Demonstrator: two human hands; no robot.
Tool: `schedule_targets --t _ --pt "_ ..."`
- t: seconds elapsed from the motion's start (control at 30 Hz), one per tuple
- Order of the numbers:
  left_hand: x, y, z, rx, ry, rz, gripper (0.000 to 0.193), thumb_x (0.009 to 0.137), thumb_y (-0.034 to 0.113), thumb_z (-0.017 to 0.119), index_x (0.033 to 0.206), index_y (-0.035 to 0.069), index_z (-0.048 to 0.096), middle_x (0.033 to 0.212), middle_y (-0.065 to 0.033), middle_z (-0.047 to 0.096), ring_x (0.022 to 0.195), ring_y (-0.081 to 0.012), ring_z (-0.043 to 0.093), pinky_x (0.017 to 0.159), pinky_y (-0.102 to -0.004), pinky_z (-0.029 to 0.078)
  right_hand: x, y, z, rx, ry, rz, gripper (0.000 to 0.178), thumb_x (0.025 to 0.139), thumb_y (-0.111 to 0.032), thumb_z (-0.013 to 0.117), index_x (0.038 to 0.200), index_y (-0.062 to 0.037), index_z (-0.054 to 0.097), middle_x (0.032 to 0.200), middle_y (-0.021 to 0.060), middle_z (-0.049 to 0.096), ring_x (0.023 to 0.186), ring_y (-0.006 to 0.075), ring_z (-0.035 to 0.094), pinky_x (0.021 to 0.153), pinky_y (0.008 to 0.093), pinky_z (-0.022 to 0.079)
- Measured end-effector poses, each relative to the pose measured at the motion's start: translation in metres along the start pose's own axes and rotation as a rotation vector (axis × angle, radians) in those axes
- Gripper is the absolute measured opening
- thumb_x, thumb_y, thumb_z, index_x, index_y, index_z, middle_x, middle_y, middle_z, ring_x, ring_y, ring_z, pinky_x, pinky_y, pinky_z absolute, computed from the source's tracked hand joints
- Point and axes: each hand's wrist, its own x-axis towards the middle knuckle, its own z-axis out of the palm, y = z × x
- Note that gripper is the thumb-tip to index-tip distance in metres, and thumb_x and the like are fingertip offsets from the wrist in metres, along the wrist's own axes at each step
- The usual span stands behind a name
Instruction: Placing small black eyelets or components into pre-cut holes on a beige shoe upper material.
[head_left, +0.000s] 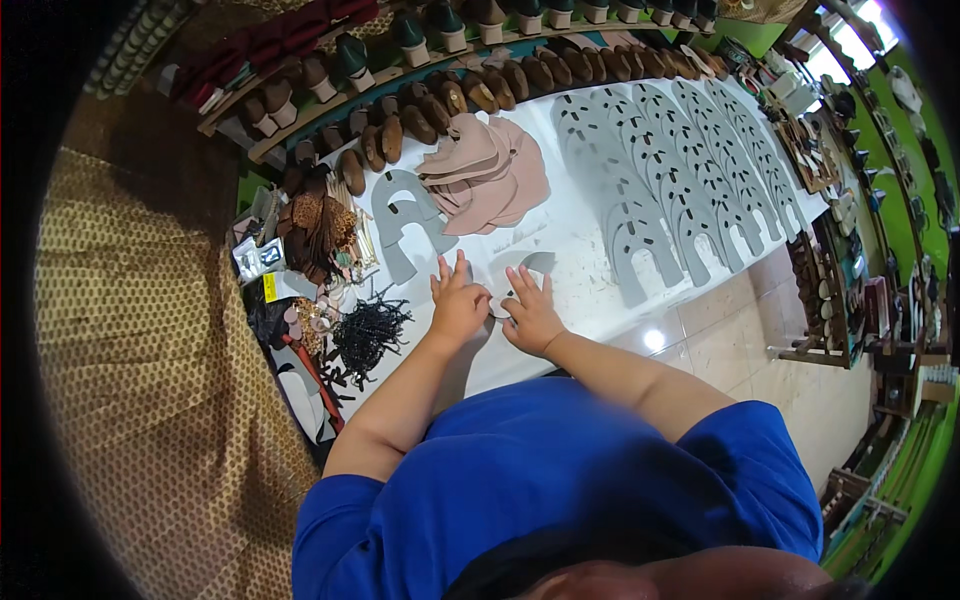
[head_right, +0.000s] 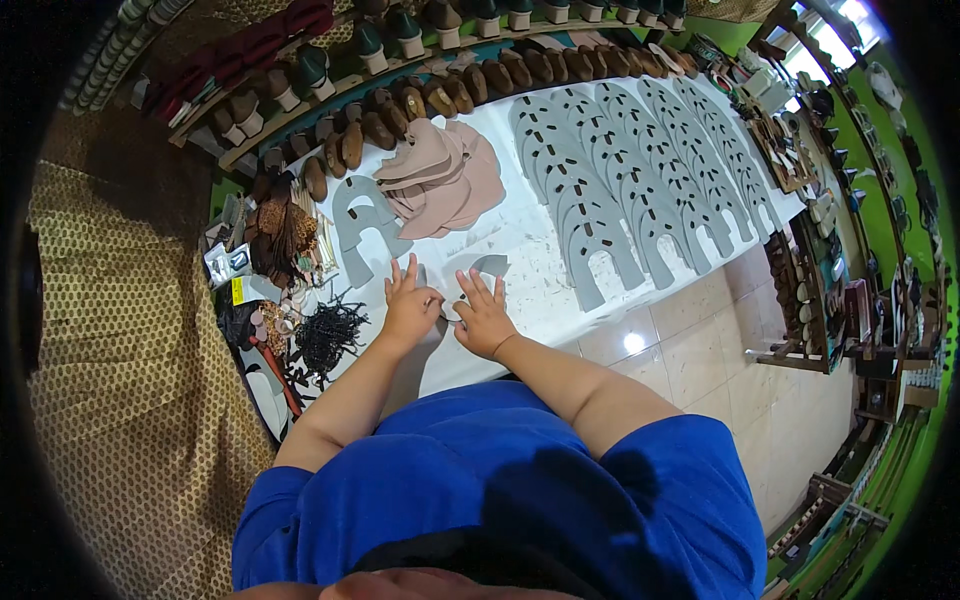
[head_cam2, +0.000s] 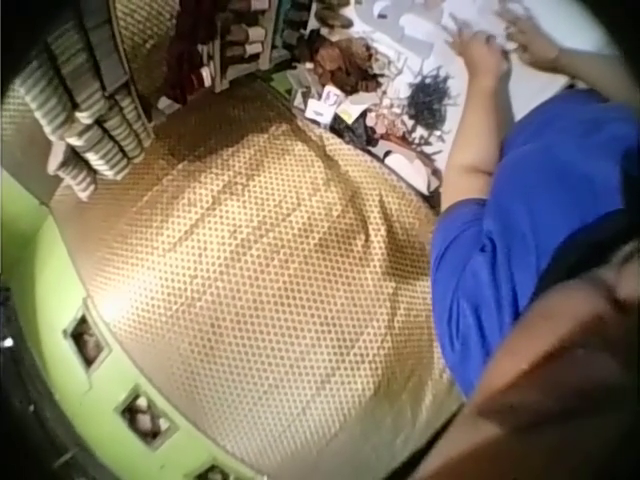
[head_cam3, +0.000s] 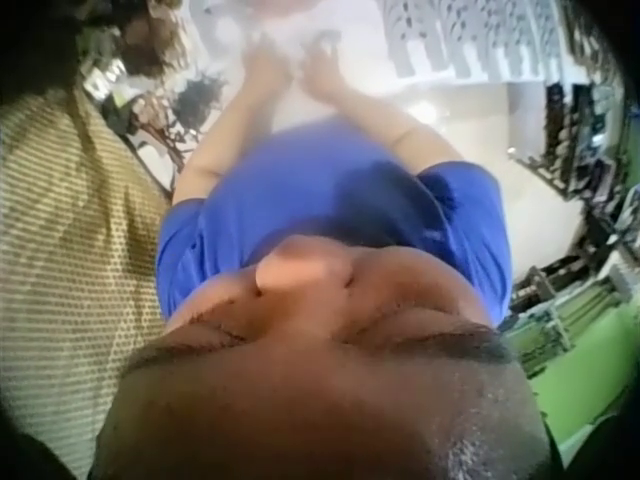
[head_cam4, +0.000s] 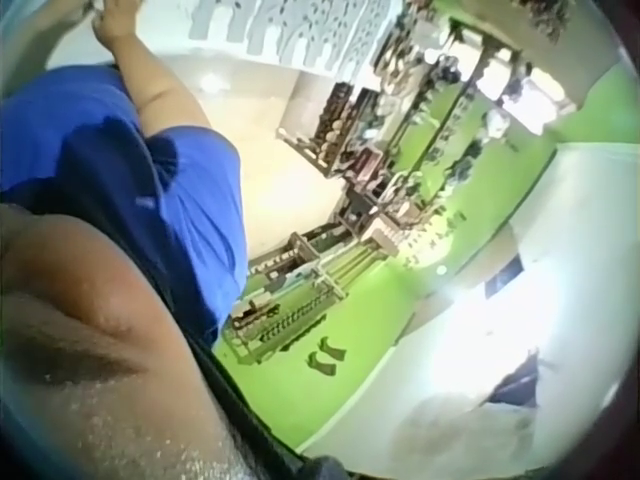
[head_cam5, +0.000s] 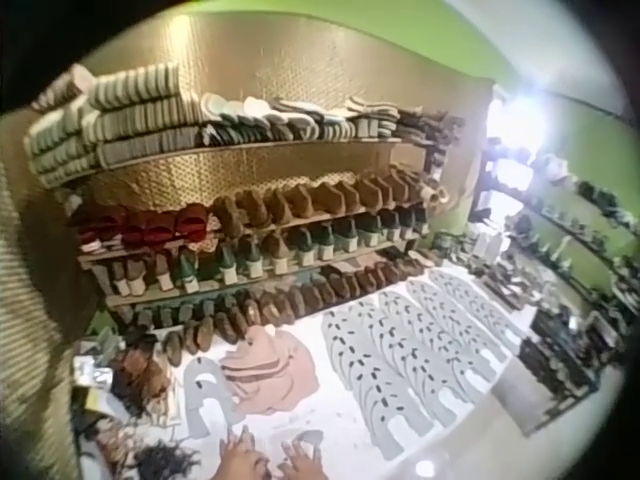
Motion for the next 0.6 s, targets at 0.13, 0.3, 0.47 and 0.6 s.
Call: schedule_targets --t 0.13,0.3,0.47,0.6 --pt "0.012 0.006 -0.005 0.026 -0.039 -0.007 0.016 0.076 0.022 0.073 0.090 0.020 0.081 0.163 -0.0220 0.024 0.149 -0.0523 0.010 0.116 -0.0674 0.010 -0.001 0.002 0.000 0.002 0.031 -0.002 0.028 0.080 -0.023 0.067 0.104 -0.0092 0.065 0.160 0.0187 0.026 0.150 0.0409 0.017 0.114 0.0726 0.009" --pt "0.019 0.010 -0.013 0.078 -0.126 0.005 0.014 0.071 0.023 0.076 0.084 0.021 0.081 0.163 -0.0219 0.023 0.150 -0.0507 0.006 0.116 -0.0666 0.006 -0.001 0.006 0.008 0.009 0.037 -0.012 0.027 0.079 -0.024 0.066 0.100 -0.0067 0.066 0.160 0.0197 0.028 0.150 0.0419 0.018 0.113 0.0739 0.011" --pt "0.021 0.014 -0.011 0.105 -0.111 0.053 0.012 0.068 0.022 0.076 0.080 0.021 0.081 0.162 -0.0191 0.027 0.150 -0.0503 0.009 0.116 -0.0685 0.006 0.001 0.005 0.006 0.011 0.019 -0.012 0.026 0.079 -0.024 0.065 0.098 -0.0065 0.066 0.159 0.0203 0.029 0.150 0.0422 0.019 0.112 0.0742 0.011" --pt "0.026 0.021 -0.010 0.159 -0.098 0.086 0.010 0.067 0.021 0.076 0.076 0.020 0.080 0.162 -0.0175 0.030 0.151 -0.0477 0.012 0.115 -0.0694 0.007 0.000 0.007 0.008 0.017 0.026 -0.012 0.026 0.079 -0.024 0.065 0.097 -0.0059 0.065 0.159 0.0200 0.030 0.150 0.0412 0.019 0.113 0.0737 0.011"
